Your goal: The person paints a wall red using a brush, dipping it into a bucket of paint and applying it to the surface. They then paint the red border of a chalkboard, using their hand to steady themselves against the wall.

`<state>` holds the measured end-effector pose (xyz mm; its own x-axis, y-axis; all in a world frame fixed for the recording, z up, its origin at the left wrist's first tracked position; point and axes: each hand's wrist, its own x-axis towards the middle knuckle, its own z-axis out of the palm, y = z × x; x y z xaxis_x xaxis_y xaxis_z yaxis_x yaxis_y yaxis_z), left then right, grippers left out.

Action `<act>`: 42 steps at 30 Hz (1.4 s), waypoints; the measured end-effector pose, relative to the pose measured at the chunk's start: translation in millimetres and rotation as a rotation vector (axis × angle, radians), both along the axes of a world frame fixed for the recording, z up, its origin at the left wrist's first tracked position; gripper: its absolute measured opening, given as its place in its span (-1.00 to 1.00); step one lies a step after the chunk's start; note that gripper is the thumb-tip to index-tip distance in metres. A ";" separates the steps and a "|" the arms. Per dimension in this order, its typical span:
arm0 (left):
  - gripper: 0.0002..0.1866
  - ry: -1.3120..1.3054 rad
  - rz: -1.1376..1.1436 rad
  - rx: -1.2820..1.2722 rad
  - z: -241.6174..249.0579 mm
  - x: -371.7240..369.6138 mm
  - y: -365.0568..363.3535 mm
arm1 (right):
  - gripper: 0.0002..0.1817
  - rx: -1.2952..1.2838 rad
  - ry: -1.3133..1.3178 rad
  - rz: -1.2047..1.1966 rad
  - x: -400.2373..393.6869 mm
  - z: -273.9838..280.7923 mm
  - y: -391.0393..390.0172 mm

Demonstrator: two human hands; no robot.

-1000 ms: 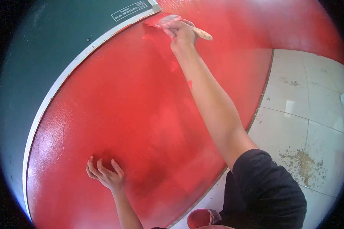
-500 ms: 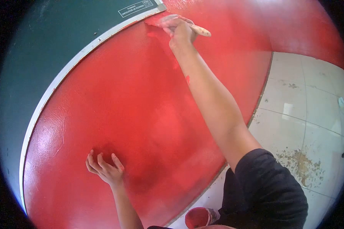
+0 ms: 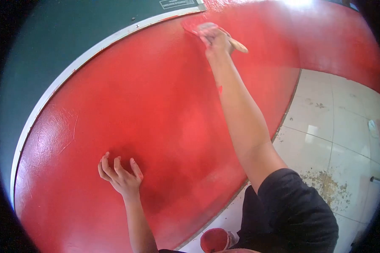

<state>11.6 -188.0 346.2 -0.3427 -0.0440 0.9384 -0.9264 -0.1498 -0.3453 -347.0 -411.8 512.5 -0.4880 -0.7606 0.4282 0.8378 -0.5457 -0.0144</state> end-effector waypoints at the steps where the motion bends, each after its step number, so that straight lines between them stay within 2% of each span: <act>1: -0.68 -0.007 -0.019 -0.006 0.4 0.6 -0.2 | -0.68 0.003 0.010 -0.002 -0.8 -16.0 1.0; 4: -0.68 0.000 -0.055 -0.002 0.1 2.7 0.0 | -0.76 0.060 0.191 -0.083 -19.7 -58.1 11.2; 6: -0.68 -0.003 -0.049 -0.009 -1.0 4.1 -0.1 | -0.86 -0.129 0.440 -0.165 -36.5 -58.2 7.4; 7: -0.67 -0.016 -0.047 -0.010 -0.3 4.2 -0.6 | -0.88 -0.199 0.398 -0.219 -35.4 -37.8 11.9; 9: -0.67 -0.005 -0.044 -0.006 -1.8 4.8 1.0 | -0.86 -0.127 0.340 -0.224 -25.2 2.7 18.9; 11: -0.66 0.020 -0.043 -0.016 -0.8 4.1 -1.2 | -0.85 -0.070 0.293 -0.233 -21.4 9.8 15.1; 13: -0.67 0.014 -0.051 -0.042 -0.7 4.5 -2.6 | -0.95 -0.327 0.460 -0.293 -16.7 -23.1 -4.9; 15: -0.65 0.026 -0.065 -0.026 0.9 1.6 -0.9 | -0.81 -0.392 0.367 -0.157 -14.0 -98.5 -10.0; 16: -0.62 0.035 -0.071 -0.018 0.0 0.7 0.5 | -0.71 -0.033 0.204 -0.148 -9.9 -147.7 -5.1; 17: -0.62 0.038 -0.074 0.001 -1.7 2.1 0.8 | -0.76 0.213 0.225 -0.179 -11.9 -195.2 5.8; 19: -0.61 0.016 -0.074 -0.018 -1.7 5.2 -2.1 | -0.82 0.631 0.229 -0.180 -9.7 -222.7 59.8; 22: -0.61 0.015 -0.064 -0.033 -1.4 4.1 -1.7 | -0.90 0.600 0.247 -0.289 -15.6 -229.3 74.6; 24: -0.62 0.014 -0.072 -0.036 -1.5 4.2 -2.5 | -0.89 0.116 0.665 -0.232 -36.3 -218.1 55.0; 25: -0.63 0.012 -0.073 -0.046 -1.7 4.7 -2.5 | -0.86 0.065 0.689 -0.203 -46.7 -201.0 28.3; 26: -0.63 0.008 -0.078 -0.038 -2.2 5.1 -2.2 | -0.81 0.431 0.480 -0.474 -20.5 -138.6 48.4; 27: -0.64 0.002 -0.064 -0.046 -2.5 5.2 -2.2 | -0.84 0.496 0.438 -0.328 -21.4 -92.2 43.3; 28: -0.64 -0.003 -0.050 -0.057 -2.1 4.3 -3.4 | -0.89 0.490 0.468 -0.462 -19.3 -52.6 42.6; 29: -0.64 -0.006 -0.055 -0.055 -1.0 2.8 -3.7 | -0.96 0.401 0.380 -0.424 -27.7 -19.0 23.7; 30: -0.65 -0.008 -0.019 -0.055 -0.1 1.6 -2.5 | -0.96 0.405 0.379 -0.424 -29.0 -17.3 21.4; 36: -0.65 0.011 0.050 -0.048 -3.3 -2.1 -4.3 | -0.95 -0.123 0.287 -0.406 -28.0 -28.2 14.9; 37: -0.64 0.021 0.026 -0.053 -3.8 -1.9 -6.0 | -0.78 -0.540 0.498 -0.161 -64.7 -85.2 -51.3; 38: -0.63 0.033 0.002 -0.057 -4.8 -1.4 -7.4 | -0.61 -0.428 0.624 -0.236 -65.2 -138.0 -30.0; 39: -0.63 0.040 0.000 -0.055 -4.4 -1.0 -7.1 | -0.66 -0.089 0.732 -0.431 -80.7 -212.2 -72.7; 40: -0.63 0.011 0.022 -0.053 -2.3 -0.8 -6.0 | -0.70 0.400 0.122 -0.120 -58.0 -237.8 -37.1; 41: -0.63 -0.018 0.046 -0.052 -2.0 -0.7 -5.0 | -0.79 0.088 0.430 0.079 -87.8 -300.2 -14.4; 42: -0.63 -0.012 0.047 -0.051 -2.9 -0.7 -5.2 | -0.80 0.427 0.464 -0.026 -80.5 -311.5 2.5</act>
<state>10.9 -193.3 343.4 -0.3522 -0.0125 0.9358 -0.9140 -0.2107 -0.3468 -427.6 -409.4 201.0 -0.3449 -0.9015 0.2613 0.6786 -0.4318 -0.5942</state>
